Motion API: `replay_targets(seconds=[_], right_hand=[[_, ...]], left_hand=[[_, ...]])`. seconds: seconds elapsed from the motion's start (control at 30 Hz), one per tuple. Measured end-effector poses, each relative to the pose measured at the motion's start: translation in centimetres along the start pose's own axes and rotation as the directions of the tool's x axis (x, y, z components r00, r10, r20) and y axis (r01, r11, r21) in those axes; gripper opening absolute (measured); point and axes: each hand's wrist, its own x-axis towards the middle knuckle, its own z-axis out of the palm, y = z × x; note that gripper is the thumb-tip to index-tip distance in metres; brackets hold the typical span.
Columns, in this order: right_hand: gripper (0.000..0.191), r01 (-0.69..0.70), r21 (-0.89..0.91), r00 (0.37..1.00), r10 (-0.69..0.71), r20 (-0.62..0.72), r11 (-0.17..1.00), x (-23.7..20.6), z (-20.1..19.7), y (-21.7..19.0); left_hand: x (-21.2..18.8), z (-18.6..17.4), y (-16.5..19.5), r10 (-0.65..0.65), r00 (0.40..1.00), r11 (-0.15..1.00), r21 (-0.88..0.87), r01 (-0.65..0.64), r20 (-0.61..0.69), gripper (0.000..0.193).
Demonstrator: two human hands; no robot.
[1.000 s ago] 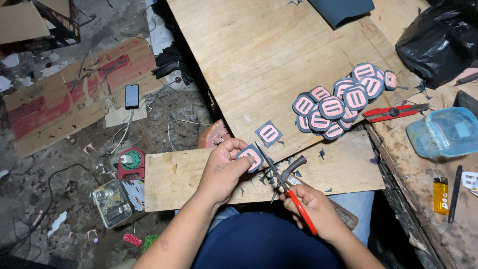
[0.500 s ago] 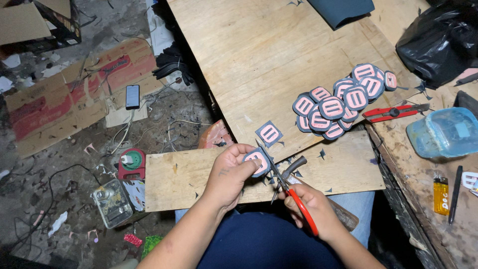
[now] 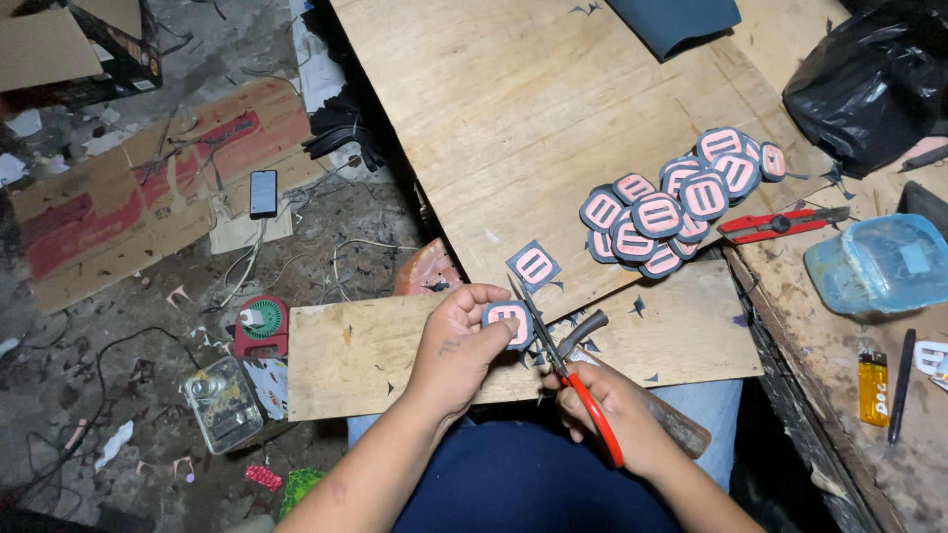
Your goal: The person uses red-handled scissors to cut individual pink and gray letter-shaped pieces from a strip of material. They then use a hammer to press or flatten the cut pieces on a wooden board.
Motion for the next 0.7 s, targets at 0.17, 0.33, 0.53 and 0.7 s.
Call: replay_targets(seconds=[0.17,0.33,0.53,0.7], right_hand=[[0.033,-0.015,0.009,0.999,0.015,-0.049,1.0,0.1,-0.2,0.5],[0.03,-0.035,0.023,0.996,0.037,-0.085,0.999,-0.2,-0.5,0.7],[0.029,-0.045,0.032,0.995,0.048,-0.083,0.998,-0.6,-0.8,0.2],[0.028,-0.098,0.021,0.992,0.1,-0.082,0.995,-0.7,-1.1,0.1]], left_hand=[[-0.4,0.2,-0.1,-0.017,1.0,1.0,0.014,0.016,0.023,0.03],[-0.2,-0.1,0.1,-0.05,0.998,0.998,-0.029,0.051,0.027,0.036],[0.1,-0.7,0.8,-0.074,0.996,0.997,-0.011,0.074,0.045,0.042],[0.4,-1.0,1.3,-0.091,0.993,0.995,0.055,0.087,0.073,0.041]])
